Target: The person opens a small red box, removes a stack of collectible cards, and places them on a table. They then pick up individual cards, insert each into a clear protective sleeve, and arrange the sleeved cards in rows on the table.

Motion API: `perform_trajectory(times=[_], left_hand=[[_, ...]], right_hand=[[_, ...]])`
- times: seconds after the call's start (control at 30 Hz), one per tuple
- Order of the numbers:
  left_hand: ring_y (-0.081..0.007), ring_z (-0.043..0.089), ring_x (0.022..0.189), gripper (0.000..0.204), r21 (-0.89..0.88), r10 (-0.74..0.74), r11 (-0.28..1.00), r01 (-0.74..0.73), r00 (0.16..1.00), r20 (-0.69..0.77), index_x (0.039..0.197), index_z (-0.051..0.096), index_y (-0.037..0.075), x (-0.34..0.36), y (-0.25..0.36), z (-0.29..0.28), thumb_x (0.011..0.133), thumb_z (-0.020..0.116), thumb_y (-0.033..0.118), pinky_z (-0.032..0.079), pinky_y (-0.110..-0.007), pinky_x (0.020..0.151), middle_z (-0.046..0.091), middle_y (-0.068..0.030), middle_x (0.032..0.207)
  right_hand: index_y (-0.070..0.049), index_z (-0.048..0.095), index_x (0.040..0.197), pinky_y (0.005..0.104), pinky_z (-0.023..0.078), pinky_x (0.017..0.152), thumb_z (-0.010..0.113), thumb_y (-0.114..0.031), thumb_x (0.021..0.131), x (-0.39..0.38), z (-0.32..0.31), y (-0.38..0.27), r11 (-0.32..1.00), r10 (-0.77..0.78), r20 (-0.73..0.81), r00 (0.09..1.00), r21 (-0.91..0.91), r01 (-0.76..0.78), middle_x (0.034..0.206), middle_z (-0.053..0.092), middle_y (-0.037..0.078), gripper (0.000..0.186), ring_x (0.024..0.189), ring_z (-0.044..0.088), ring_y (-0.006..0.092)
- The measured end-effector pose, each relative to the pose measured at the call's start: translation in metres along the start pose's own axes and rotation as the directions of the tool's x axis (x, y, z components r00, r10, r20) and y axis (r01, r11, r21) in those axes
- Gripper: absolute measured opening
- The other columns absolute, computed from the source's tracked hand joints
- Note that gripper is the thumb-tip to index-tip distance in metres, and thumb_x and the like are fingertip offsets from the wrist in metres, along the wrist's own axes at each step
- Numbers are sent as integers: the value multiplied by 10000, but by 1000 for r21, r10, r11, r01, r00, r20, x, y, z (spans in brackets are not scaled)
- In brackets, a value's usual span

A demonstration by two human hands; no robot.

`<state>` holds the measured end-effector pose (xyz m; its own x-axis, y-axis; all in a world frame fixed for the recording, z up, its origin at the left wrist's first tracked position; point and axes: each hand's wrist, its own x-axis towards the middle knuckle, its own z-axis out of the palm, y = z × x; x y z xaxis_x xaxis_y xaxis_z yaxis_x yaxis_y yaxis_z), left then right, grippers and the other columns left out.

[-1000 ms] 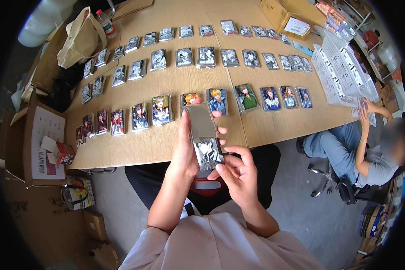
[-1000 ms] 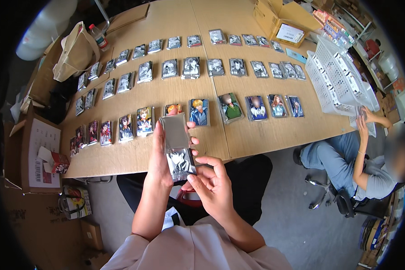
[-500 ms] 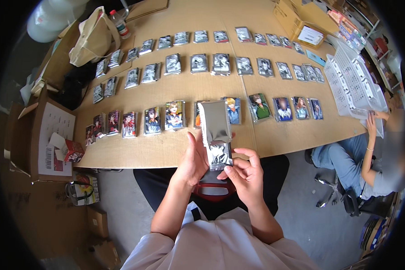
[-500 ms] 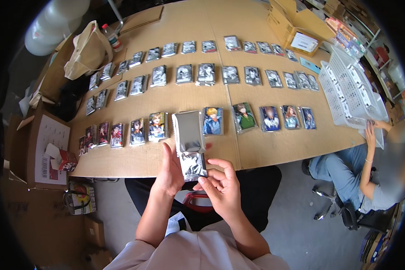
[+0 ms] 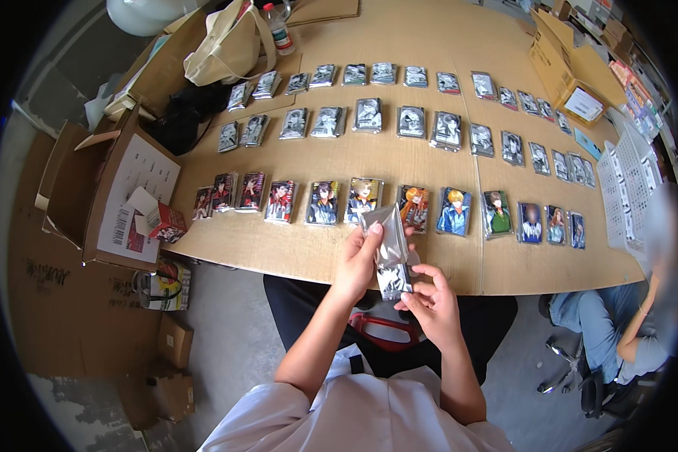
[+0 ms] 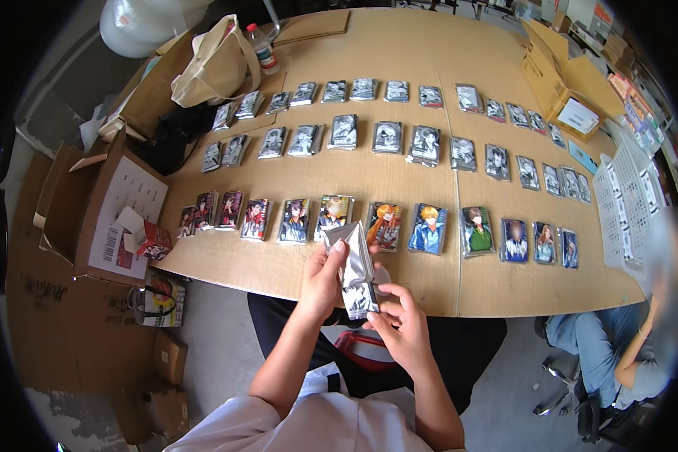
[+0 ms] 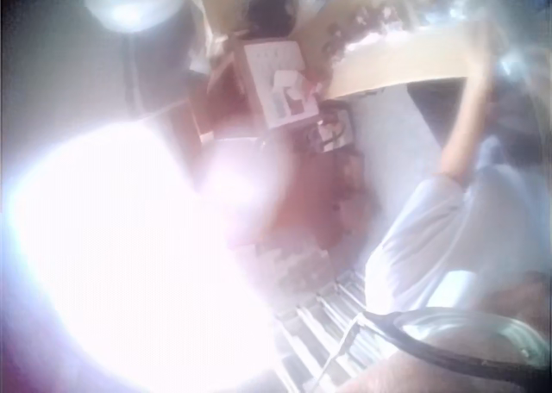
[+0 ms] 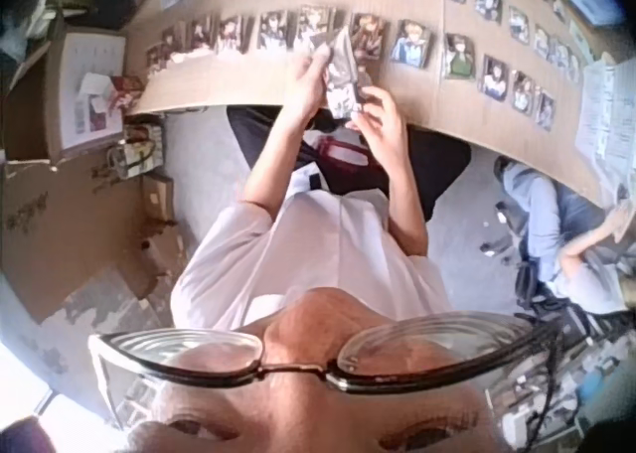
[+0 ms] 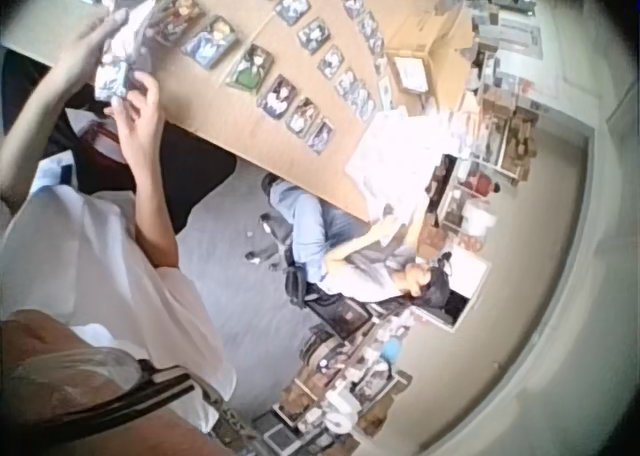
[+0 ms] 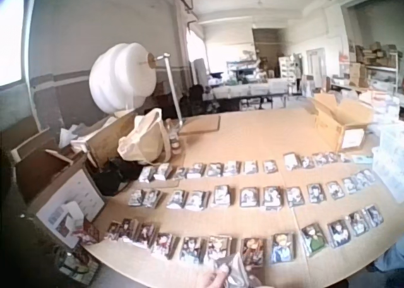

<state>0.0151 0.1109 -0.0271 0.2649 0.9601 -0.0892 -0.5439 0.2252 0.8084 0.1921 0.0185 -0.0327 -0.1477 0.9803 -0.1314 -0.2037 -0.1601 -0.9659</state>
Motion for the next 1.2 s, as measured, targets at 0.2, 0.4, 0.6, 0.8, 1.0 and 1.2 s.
perform_trajectory(times=[0.2, 0.4, 0.6, 0.8, 1.0, 1.2], left_hand=[[-282, 767, 1029, 406, -76, 5, 997, -4, 1000, 10, 1429, 545, -4, -4, 1, -4, 1171, 459, 297, 637, -412, 909, 740, -216, 1235], [-316, 773, 1032, 418, -59, 46, 997, -46, 999, 2, 1461, 509, 23, 0, -3, -5, 1172, 437, 316, 658, -433, 867, 721, -247, 1276], [-328, 761, 1113, 366, 23, -18, 1000, 19, 999, -42, 1487, 478, 81, -4, 11, 4, 1176, 405, 261, 680, -445, 842, 691, -236, 1359], [-156, 672, 1165, 454, 38, 93, 995, -95, 995, 41, 1434, 552, 18, -4, -17, -17, 1195, 366, 357, 536, -333, 1040, 689, -91, 1303], [-184, 710, 1094, 425, 172, 57, 983, -63, 998, 38, 1355, 582, 12, -6, -15, -18, 1190, 382, 349, 581, -334, 974, 721, -109, 1183], [-334, 736, 1146, 494, 69, 101, 992, -103, 994, 38, 1424, 554, -72, 0, -14, -19, 1173, 389, 321, 602, -453, 1015, 692, -272, 1360]], right_hand=[[40, 469, 1431, 306, 616, 827, 669, -6, 1032, -4, -9, 14, 998, 61, 8, 998, 32, -61, 1058, 773, 176, 448, 894, 783, 220], [61, 517, 1344, 319, 617, 846, 682, -11, 1029, -3, -11, 14, 996, 91, 41, 995, 3, -91, 1052, 764, 166, 364, 909, 782, 230], [60, 561, 1247, 339, 632, 829, 678, 27, 1014, -13, -13, -10, 981, 65, 85, 994, 175, -79, 1058, 752, 192, 263, 904, 782, 238], [35, 520, 1339, 307, 639, 793, 672, 4, 1033, 28, 10, -38, 997, -70, -100, 992, 29, 74, 1058, 757, 173, 343, 881, 779, 206], [49, 525, 1254, 295, 630, 703, 696, 22, 1011, 44, 24, -29, 985, -87, -99, 991, -156, 71, 892, 776, 166, 299, 796, 788, 184], [22, 595, 1218, 279, 533, 581, 727, -115, 1034, 41, 33, -40, 972, -82, -210, 974, -233, 31, 749, 729, 110, 265, 616, 692, 134]])
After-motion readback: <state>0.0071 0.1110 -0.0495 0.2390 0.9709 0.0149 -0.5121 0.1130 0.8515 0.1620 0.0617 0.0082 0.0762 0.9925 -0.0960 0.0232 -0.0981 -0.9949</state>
